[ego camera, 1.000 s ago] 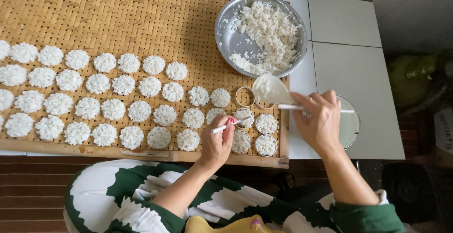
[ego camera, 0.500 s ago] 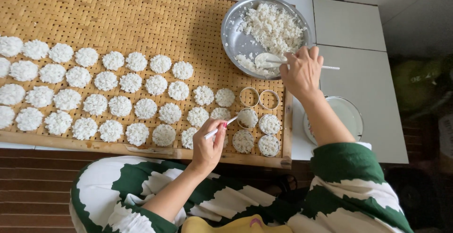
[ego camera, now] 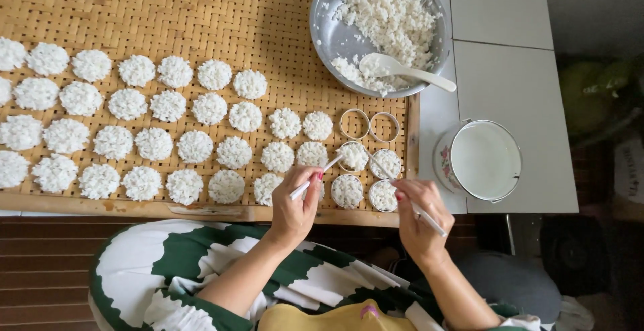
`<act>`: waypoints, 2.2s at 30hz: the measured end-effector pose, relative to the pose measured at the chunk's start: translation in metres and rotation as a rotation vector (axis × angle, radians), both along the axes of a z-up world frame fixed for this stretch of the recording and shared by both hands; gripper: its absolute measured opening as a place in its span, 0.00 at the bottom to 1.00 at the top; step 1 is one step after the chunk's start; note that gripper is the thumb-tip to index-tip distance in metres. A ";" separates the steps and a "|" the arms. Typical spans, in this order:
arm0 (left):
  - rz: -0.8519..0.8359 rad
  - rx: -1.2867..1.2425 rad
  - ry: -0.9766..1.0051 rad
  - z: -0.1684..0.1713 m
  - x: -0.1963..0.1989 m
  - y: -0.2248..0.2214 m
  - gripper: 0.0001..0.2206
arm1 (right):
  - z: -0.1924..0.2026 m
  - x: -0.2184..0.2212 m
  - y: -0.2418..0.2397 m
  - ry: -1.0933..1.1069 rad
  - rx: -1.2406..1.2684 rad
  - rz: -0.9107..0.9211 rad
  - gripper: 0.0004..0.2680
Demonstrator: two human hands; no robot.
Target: Shaping cooked rice into circular molds on a bamboo tray using a small stick
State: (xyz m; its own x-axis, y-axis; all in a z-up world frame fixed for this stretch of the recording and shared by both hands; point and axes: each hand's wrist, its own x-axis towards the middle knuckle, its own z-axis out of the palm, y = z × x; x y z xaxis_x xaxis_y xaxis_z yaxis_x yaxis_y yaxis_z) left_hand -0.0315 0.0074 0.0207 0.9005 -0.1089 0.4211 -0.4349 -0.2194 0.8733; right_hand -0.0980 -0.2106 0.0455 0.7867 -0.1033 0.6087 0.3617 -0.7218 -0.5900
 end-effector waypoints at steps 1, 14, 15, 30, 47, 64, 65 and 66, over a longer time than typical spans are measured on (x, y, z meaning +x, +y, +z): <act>-0.003 0.001 0.003 -0.002 0.000 0.000 0.05 | -0.004 0.000 0.004 0.003 0.001 -0.003 0.04; -0.024 0.026 -0.078 -0.003 -0.001 -0.002 0.04 | -0.010 0.006 0.026 -0.010 0.005 0.044 0.03; -0.026 0.032 -0.089 -0.002 -0.002 -0.003 0.04 | -0.009 0.006 0.025 -0.015 0.000 0.048 0.03; -0.038 0.083 -0.236 -0.014 0.005 -0.001 0.05 | -0.015 0.019 0.027 -0.017 0.008 0.074 0.03; -0.098 0.084 -0.206 -0.018 0.004 -0.008 0.03 | -0.012 0.006 0.018 -0.059 0.010 0.022 0.03; -0.101 0.099 -0.243 -0.007 0.003 -0.008 0.04 | -0.030 -0.002 0.011 0.000 0.142 0.056 0.04; -0.101 0.091 -0.244 -0.007 0.004 -0.008 0.04 | -0.025 -0.002 0.012 -0.005 0.129 0.044 0.04; -0.100 0.083 -0.245 -0.007 0.004 -0.008 0.04 | -0.020 -0.002 0.013 -0.010 0.117 0.031 0.04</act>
